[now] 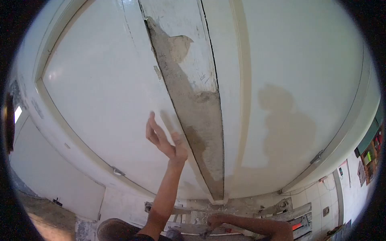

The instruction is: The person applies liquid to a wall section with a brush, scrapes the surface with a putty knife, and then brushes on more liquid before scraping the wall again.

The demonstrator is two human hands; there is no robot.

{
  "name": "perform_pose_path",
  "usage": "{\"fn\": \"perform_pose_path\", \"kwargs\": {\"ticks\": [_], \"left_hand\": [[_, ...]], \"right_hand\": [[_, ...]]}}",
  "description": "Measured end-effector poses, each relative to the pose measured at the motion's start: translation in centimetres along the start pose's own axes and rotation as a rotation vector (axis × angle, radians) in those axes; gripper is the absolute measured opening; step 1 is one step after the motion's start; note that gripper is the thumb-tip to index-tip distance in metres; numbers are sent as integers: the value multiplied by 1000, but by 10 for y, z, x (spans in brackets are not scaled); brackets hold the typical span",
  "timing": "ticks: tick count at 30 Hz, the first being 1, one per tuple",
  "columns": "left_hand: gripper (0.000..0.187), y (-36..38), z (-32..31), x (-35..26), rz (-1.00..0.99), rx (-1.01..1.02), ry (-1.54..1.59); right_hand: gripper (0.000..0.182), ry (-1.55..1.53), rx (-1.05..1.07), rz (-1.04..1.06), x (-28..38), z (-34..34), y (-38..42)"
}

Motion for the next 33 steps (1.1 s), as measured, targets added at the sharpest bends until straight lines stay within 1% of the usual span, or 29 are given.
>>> {"fn": "perform_pose_path", "kwargs": {"ticks": [1,2,3,4,6,7,8,9,10,11,13,14,15,16,17,18,20,26,27,28,29,30,33], "left_hand": [[68,-21,-1,-19,-74,21,44],[67,-39,-5,-34,-113,69,70],[65,-53,-10,-46,-154,118,97],[65,-65,-12,-54,-152,114,102],[76,-75,-33,-64,-115,404,-24],[76,-71,-36,-65,-112,404,-24],[77,-64,-44,-62,-58,500,-52],[78,-56,-53,-58,-6,591,-80],[78,-46,-54,-56,-9,583,-82],[77,-32,-55,-53,-2,602,-107],[76,-9,-58,-49,2,613,-136],[74,0,-60,-47,11,632,-127],[73,9,-61,-47,21,650,-118],[71,14,-61,-48,37,648,-116],[71,19,-63,-48,37,641,-120],[71,23,-65,-47,39,627,-111],[71,26,-64,-51,50,608,-90],[70,40,-73,-48,52,630,-121],[70,43,-73,-48,57,620,-119],[70,45,-73,-49,53,614,-93],[69,46,-73,-50,50,606,-68],[69,47,-72,-49,57,595,-68],[65,48,-70,-45,57,580,-34]], "right_hand": [[44,30,6,56,7,-10,6],[44,30,5,48,11,-16,9],[46,-79,25,19,15,-20,12],[48,-189,46,-9,15,-26,13],[49,-222,32,-11,9,-40,4],[50,-252,14,-9,6,-45,1],[50,-252,16,-9,4,-52,-2],[51,-178,1,-24,13,-49,3],[51,-100,-17,-41,21,-41,10],[51,-91,-19,-44,27,-30,16],[53,24,132,24,43,-21,27],[52,140,56,-47,47,-27,24],[52,145,57,-47,33,-49,5],[52,286,50,-82,1,-77,-25],[53,430,42,-118,-18,-89,-40],[53,438,45,-121,-15,-85,-31],[54,93,-133,9,4,-67,-5],[53,134,-160,57,-3,-63,-6],[53,139,-155,49,15,-51,11],[52,3,-199,17,48,-21,45],[52,-131,-243,-16,65,2,70],[52,-124,-237,-25,61,12,75],[50,-538,-63,-6,24,33,72]]}}
Point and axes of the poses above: each hand's wrist, its own y-axis away from the middle knuckle, its own z-axis out of the back of the hand, x = y × z, the point moved 6 cm from there along -y, towards the middle knuckle, and after that the axes turned 10 degrees about x, right-handed, at the moved point
